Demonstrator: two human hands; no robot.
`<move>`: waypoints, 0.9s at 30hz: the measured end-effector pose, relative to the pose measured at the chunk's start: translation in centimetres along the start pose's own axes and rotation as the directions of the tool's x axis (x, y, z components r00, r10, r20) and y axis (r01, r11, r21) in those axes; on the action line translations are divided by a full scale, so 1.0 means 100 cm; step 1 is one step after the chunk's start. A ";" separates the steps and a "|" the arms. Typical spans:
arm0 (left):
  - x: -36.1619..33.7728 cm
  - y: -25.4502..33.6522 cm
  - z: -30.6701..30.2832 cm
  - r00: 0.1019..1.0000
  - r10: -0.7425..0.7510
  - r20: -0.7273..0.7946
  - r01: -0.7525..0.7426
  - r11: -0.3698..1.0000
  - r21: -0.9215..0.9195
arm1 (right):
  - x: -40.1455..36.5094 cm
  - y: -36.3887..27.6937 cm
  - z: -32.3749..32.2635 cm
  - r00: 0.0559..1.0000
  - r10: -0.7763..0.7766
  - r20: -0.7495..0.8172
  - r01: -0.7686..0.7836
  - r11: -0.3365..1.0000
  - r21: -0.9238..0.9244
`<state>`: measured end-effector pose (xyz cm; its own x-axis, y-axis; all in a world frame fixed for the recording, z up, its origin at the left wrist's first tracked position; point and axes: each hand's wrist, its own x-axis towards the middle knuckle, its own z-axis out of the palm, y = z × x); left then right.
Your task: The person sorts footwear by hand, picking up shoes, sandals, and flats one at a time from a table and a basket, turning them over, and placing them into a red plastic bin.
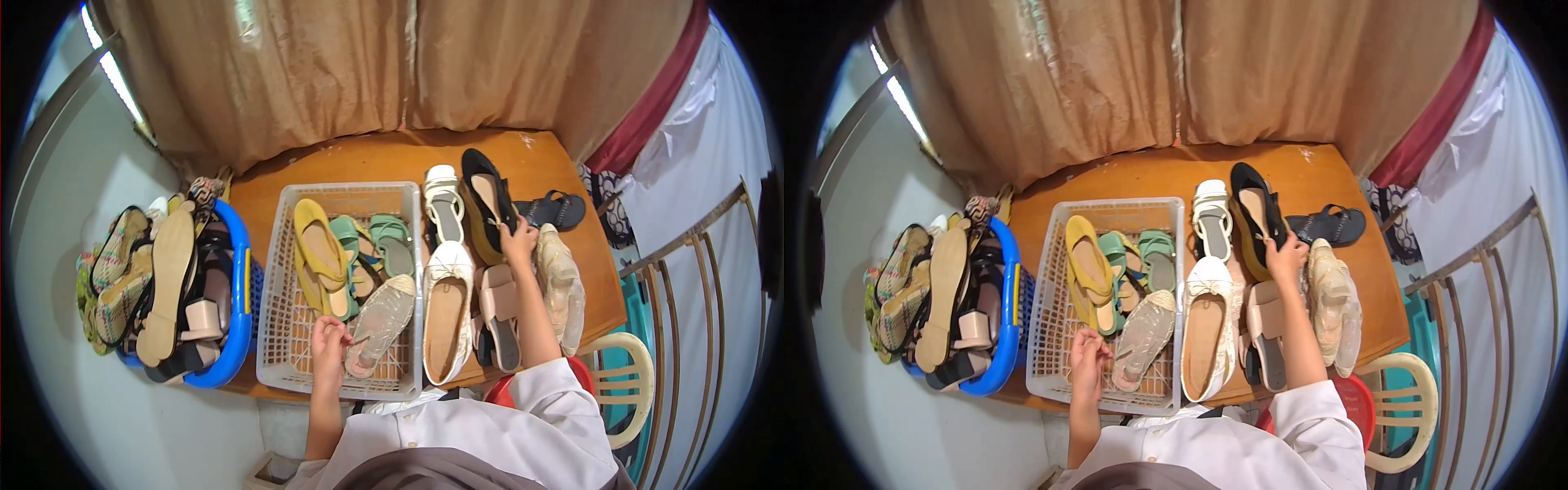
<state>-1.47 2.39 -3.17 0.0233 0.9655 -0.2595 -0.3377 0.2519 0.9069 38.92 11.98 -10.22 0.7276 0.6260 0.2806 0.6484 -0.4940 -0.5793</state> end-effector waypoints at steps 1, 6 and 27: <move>0.005 0.001 -0.004 1.000 0.001 0.022 -0.003 0.997 0.077 | 0.000 0.000 -0.003 1.000 -0.020 -0.009 0.020 0.998 0.065; 0.053 -0.020 -0.033 0.984 0.176 0.018 -0.125 0.625 0.771 | -0.019 -0.032 -0.059 0.970 0.040 0.239 -0.148 0.877 0.456; 0.054 0.057 0.000 0.612 0.791 -0.010 -0.544 0.430 0.720 | -0.128 -0.124 -0.133 0.604 -0.433 0.669 -0.528 0.412 0.743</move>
<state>-3.29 9.08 0.54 -0.2621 0.7892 0.5554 0.5198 -0.3694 0.7703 24.56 2.04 3.52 0.0092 0.9957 -0.0921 -0.2837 -0.0857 -0.9551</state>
